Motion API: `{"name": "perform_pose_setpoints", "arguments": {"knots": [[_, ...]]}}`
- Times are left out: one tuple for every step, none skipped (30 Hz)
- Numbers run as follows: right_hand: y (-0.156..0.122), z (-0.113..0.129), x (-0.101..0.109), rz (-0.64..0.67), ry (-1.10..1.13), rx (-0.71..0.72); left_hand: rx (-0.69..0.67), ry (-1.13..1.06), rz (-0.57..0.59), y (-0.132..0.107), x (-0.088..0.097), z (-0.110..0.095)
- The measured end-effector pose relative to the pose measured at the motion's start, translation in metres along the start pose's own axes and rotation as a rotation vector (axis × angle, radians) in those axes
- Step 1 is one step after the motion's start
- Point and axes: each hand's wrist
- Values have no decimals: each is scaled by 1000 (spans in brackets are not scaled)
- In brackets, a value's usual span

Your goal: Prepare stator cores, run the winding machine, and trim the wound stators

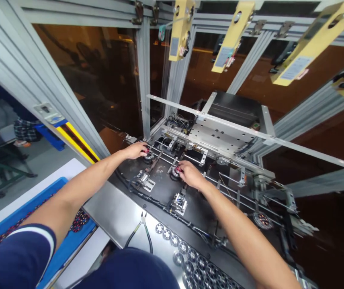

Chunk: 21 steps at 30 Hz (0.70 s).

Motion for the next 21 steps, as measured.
{"name": "perform_pose_setpoints", "arguments": {"knots": [[-7,11,7,-22,14,15,18,-42,-35,-15,5,-2],[-16,24,12,-44,31,34,38,-89,-67,-36,8,-4],[-28,39,17,-68,54,57,60,-134,-95,-60,10,-7],[-41,56,18,-87,77,80,85,-174,-116,-89,10,-10],[-56,73,16,-113,105,102,113,-207,-126,-119,7,-15],[-71,91,9,-152,163,119,141,-233,-121,-150,1,-19],[-85,108,-4,-152,217,141,171,-250,-106,-180,-9,-24],[-96,123,-22,-118,266,145,204,-259,-85,-207,-21,-29],[-103,136,-45,-60,296,144,242,-259,-62,-231,-35,-33],[-107,147,-72,14,303,134,282,-250,-42,-250,-50,-36],[-106,155,-101,112,275,140,315,-235,-19,-264,-66,-38],[-100,160,-129,167,262,146,346,-214,1,-274,-82,-40],[-92,163,-156,197,249,147,375,-191,14,-280,-96,-41],[-82,164,-179,225,234,152,397,-168,22,-282,-109,-42],[-70,164,-198,246,216,155,416,-147,23,-283,-119,-42],[-60,164,-212,259,197,158,430,-131,18,-282,-126,-43],[-50,164,-223,264,177,158,439,-118,9,-281,-130,-45],[-42,165,-229,264,157,157,444,-109,-4,-280,-132,-46],[-37,165,-233,260,138,154,446,-103,-21,-280,-131,-48],[-34,166,-233,253,120,152,444,-98,-41,-282,-128,-49],[-33,167,-232,244,104,150,438,-96,-64,-285,-122,-50]]}}
Point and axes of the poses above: each hand's wrist, its own y-axis towards the middle knuckle, its own x-axis out of the back of the hand, z = x × y, and after that the axes turned 13 degrees about y, right-handed
